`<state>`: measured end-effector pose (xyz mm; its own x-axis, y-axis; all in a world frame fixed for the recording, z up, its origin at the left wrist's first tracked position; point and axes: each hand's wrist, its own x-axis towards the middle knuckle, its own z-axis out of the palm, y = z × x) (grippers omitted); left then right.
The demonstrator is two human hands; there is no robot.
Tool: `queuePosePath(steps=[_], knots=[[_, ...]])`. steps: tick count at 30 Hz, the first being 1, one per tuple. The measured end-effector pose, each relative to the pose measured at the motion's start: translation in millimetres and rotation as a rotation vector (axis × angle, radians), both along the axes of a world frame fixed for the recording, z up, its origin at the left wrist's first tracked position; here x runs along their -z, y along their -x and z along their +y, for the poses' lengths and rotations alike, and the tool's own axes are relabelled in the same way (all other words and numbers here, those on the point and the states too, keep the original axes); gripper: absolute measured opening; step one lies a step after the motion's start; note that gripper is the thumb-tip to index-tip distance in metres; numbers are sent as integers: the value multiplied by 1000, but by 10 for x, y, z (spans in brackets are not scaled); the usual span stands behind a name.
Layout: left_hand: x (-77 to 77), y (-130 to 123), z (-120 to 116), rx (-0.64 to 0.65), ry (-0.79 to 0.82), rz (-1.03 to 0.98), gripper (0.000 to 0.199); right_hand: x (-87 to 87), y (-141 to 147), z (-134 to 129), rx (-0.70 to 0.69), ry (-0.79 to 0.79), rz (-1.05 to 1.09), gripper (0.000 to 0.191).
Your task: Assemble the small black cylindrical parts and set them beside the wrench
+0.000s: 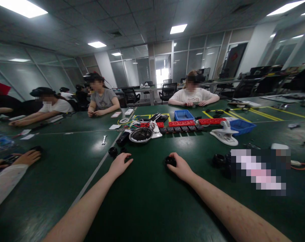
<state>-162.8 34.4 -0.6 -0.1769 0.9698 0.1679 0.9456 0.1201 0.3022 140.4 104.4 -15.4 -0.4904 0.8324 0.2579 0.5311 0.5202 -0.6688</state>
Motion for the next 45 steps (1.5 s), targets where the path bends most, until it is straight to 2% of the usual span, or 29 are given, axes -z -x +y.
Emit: queuePosePath(steps=[3,5,9,15,18,23,28,32,37,45], knots=[[33,-112,6,-104,-16,22,36,48,-4,24,-22,-9,6,50],[26,-239,4,-110,-39,53,34,60,-8,32,-31,-4,-18,54],[-24,-438,61,32,-160,224,37,37,-11,30,-29,-7,-55,53],[78,-443,162,-159,-93,318,58,-2,-11,24,-42,-1,-61,49],[105,-458,135,-140,-79,311,60,-2,-9,32,-56,-20,-54,46],[-2,-520,133,-97,-116,321,54,0,-4,47,-71,-37,-56,44],[-100,-420,246,-128,-159,410,47,-3,-8,46,-76,-45,-59,44],[-114,-321,286,-168,-59,454,43,-15,-6,39,-81,-51,-76,44],[-148,-272,278,-135,26,438,38,-33,1,34,-79,-53,-67,43],[-269,-120,249,-55,47,403,34,-44,-6,33,-88,-47,-57,42]])
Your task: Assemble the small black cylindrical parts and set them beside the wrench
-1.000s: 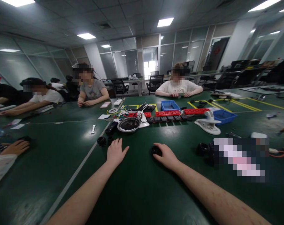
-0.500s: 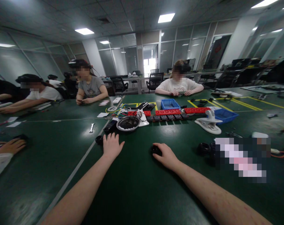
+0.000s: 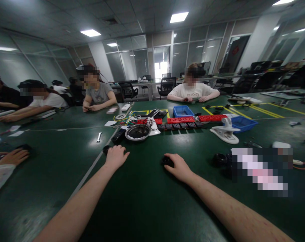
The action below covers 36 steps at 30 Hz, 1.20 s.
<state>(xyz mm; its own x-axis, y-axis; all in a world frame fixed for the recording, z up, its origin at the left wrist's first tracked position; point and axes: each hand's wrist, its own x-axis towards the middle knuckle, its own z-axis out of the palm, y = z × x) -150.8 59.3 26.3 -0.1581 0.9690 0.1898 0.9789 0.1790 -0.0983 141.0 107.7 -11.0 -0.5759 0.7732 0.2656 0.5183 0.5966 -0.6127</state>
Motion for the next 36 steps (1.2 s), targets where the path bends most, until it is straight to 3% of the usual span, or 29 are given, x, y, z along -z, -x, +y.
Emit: queuePosePath(steps=[11,17,20,23,26,30,33,36], knots=[[-102,-66,-95,69,-52,-57,27,8,8,11,17,11,-11,46],[-66,-660,-324,262,-72,-154,26,26,8,-1,-85,52,15,74],[-1,-979,-315,360,-85,-280,40,85,14,16,-96,8,85,90],[17,-1208,-196,513,-49,-391,58,160,14,58,-8,36,182,76],[-3,-1335,-87,642,97,-399,42,198,11,90,80,108,229,62],[-21,-1234,-60,640,154,-388,28,174,10,83,88,92,212,52],[-70,-921,-86,438,128,-358,27,139,4,66,68,76,170,49],[-217,-510,-126,287,65,-345,26,112,-2,57,66,84,128,50]])
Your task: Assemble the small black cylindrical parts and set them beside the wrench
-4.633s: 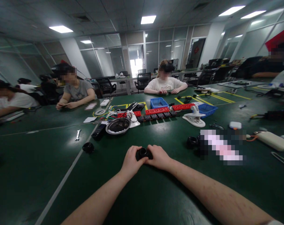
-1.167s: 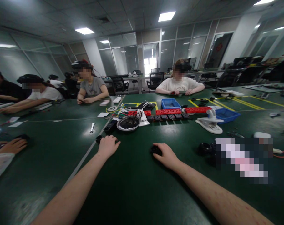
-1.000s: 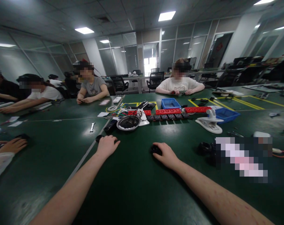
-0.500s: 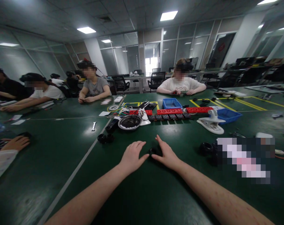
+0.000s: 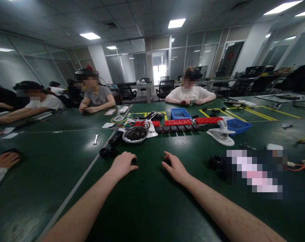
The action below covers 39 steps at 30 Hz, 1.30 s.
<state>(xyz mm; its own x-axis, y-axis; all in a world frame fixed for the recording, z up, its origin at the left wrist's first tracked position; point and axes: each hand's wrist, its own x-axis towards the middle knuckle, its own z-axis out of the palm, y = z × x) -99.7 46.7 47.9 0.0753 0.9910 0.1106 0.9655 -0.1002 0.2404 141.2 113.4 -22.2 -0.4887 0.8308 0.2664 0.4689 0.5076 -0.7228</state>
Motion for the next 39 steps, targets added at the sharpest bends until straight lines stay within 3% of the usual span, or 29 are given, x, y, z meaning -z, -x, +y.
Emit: queuePosePath(steps=[3,5,8,12,20,23,29,39], knots=[[-175,396,-17,-134,-107,-64,38,-16,3,-1,-2,-5,-20,49],[-222,620,4,-297,-248,-191,44,-22,8,-2,-8,-21,-34,46],[-138,868,66,-423,-471,-398,51,-32,17,-7,-7,-38,-59,42],[57,1029,118,-444,-498,-304,42,-52,23,-17,1,-38,-66,40],[148,1122,140,-524,-556,-180,39,-48,25,-4,-9,-32,-64,41],[174,1109,143,-494,-567,-108,45,-55,24,-7,-10,-33,-72,42],[146,1022,82,-402,-399,207,34,-62,16,-16,-13,-33,-78,41],[103,879,44,-422,-184,353,34,-84,12,-10,-27,-63,-101,36]])
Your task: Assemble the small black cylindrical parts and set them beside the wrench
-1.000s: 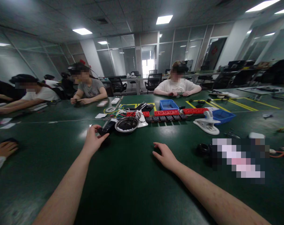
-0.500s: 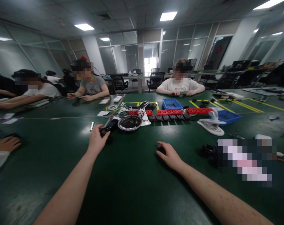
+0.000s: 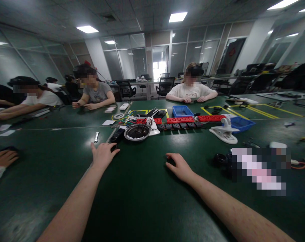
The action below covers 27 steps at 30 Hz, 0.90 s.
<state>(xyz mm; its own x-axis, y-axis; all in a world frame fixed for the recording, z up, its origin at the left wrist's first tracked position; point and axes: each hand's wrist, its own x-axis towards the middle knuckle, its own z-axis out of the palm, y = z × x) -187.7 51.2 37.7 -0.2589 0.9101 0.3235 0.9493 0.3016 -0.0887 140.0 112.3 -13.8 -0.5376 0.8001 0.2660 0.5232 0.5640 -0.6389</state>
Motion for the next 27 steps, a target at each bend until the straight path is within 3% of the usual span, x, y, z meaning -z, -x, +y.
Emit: queuePosePath(steps=[4,7,10,12,14,17,19,21,24,27], knots=[[-32,-38,-10,-2,-12,43,34,14,4,-19,12,-16,0,36],[-122,-138,-8,-37,-119,106,44,-6,14,-63,20,-50,16,35],[-206,-444,-32,13,-232,108,47,-232,-36,-104,11,-97,34,33],[-177,-771,-85,164,-247,55,43,-516,-166,-87,-8,-139,44,31],[-57,-1132,-164,410,-157,-27,39,-825,-398,-12,-10,-172,23,30],[202,-1563,-289,712,-15,-138,45,-1100,-874,183,167,-220,-107,38],[337,-1699,-338,802,47,-223,50,-1073,-1193,312,253,-237,-345,51],[406,-1722,-350,776,71,-315,49,-915,-1452,391,345,-208,-561,62],[412,-1661,-333,687,78,-426,46,-637,-1685,412,332,-238,-670,56],[388,-1625,-322,673,110,-465,47,-510,-1742,406,305,-252,-644,42]])
